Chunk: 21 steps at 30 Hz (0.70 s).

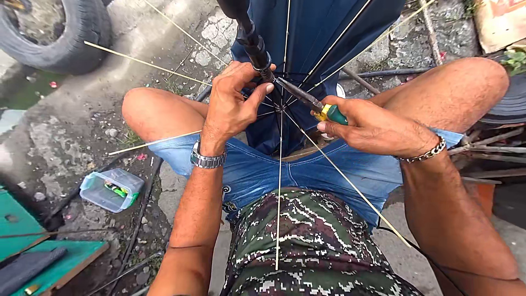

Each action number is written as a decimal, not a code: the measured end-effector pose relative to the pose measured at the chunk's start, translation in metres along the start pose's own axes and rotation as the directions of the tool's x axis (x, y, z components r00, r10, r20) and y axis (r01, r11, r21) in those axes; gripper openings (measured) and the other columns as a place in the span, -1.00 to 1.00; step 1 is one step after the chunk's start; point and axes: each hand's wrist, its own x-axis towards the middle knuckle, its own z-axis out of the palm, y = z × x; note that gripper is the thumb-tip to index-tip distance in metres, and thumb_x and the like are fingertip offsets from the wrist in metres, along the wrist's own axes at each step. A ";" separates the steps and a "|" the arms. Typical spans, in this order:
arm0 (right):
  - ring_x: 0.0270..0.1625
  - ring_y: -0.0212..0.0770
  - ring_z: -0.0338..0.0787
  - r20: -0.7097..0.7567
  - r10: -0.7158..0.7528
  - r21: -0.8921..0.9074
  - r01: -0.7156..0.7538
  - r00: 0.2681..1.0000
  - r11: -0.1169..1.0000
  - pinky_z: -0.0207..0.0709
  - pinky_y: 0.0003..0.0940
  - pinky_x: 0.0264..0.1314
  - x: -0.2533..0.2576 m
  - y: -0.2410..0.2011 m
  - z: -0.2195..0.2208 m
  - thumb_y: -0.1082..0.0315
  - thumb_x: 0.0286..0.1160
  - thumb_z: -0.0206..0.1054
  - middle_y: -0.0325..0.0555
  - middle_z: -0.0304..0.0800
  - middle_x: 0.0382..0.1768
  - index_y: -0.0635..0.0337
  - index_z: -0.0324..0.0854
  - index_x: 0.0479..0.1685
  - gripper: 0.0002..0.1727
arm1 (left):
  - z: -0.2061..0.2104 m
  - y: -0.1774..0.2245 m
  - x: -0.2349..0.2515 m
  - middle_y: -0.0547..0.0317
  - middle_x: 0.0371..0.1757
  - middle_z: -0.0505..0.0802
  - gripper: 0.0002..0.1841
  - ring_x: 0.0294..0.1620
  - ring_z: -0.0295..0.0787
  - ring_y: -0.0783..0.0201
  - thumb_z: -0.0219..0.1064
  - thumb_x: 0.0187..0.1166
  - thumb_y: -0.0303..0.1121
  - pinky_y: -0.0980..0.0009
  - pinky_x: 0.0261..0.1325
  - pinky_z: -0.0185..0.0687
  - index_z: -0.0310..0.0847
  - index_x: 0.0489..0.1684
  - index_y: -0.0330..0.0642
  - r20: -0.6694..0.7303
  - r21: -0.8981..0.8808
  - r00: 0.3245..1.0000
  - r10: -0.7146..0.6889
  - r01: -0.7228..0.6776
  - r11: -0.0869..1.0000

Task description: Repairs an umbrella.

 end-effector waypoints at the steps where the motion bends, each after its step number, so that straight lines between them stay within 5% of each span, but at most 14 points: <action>1: -0.46 -0.35 0.68 0.010 -0.012 -0.009 0.012 1.000 1.000 0.60 -0.30 -0.42 0.001 0.001 -0.003 0.14 0.67 0.26 -0.31 0.67 -0.43 0.00 0.57 0.12 -0.77 | 0.000 0.000 0.000 0.05 0.18 0.86 -0.69 0.20 0.82 0.26 0.43 0.63 -0.34 0.32 0.28 0.82 0.77 0.24 -0.25 0.004 -0.001 1.000 0.001 -0.001 1.000; 7: -0.49 -0.33 0.63 0.021 -0.018 -0.098 0.020 1.000 0.995 0.53 -0.24 -0.46 0.005 -0.001 -0.009 0.11 0.67 0.23 -0.33 0.62 -0.47 -0.04 0.58 0.10 -0.78 | -0.004 -0.002 0.001 0.04 0.24 0.85 -0.69 0.22 0.82 0.25 0.40 0.64 -0.34 0.28 0.32 0.79 0.76 0.27 -0.24 0.045 -0.002 0.999 0.005 -0.005 1.000; 14: -0.34 -0.13 0.74 -0.101 0.041 -0.311 -0.070 0.994 0.948 0.60 -0.01 -0.29 -0.005 -0.023 0.000 0.20 0.68 0.20 -0.19 0.69 -0.38 0.01 0.51 0.32 -0.68 | -0.010 0.000 0.007 0.07 0.29 0.84 -0.68 0.27 0.79 0.28 0.37 0.66 -0.34 0.29 0.38 0.74 0.74 0.31 -0.21 0.113 0.015 0.994 -0.009 0.007 1.000; 21: -0.54 -0.28 0.61 0.033 0.098 -0.272 -0.085 0.995 0.959 0.52 -0.19 -0.49 -0.008 -0.030 -0.014 0.19 0.71 0.20 -0.31 0.57 -0.52 -0.04 0.43 0.19 -0.79 | -0.013 0.004 0.012 0.12 0.25 0.87 -0.72 0.33 0.74 0.29 0.35 0.66 -0.32 0.26 0.49 0.62 0.79 0.23 -0.18 0.184 0.075 0.982 0.032 -0.047 0.996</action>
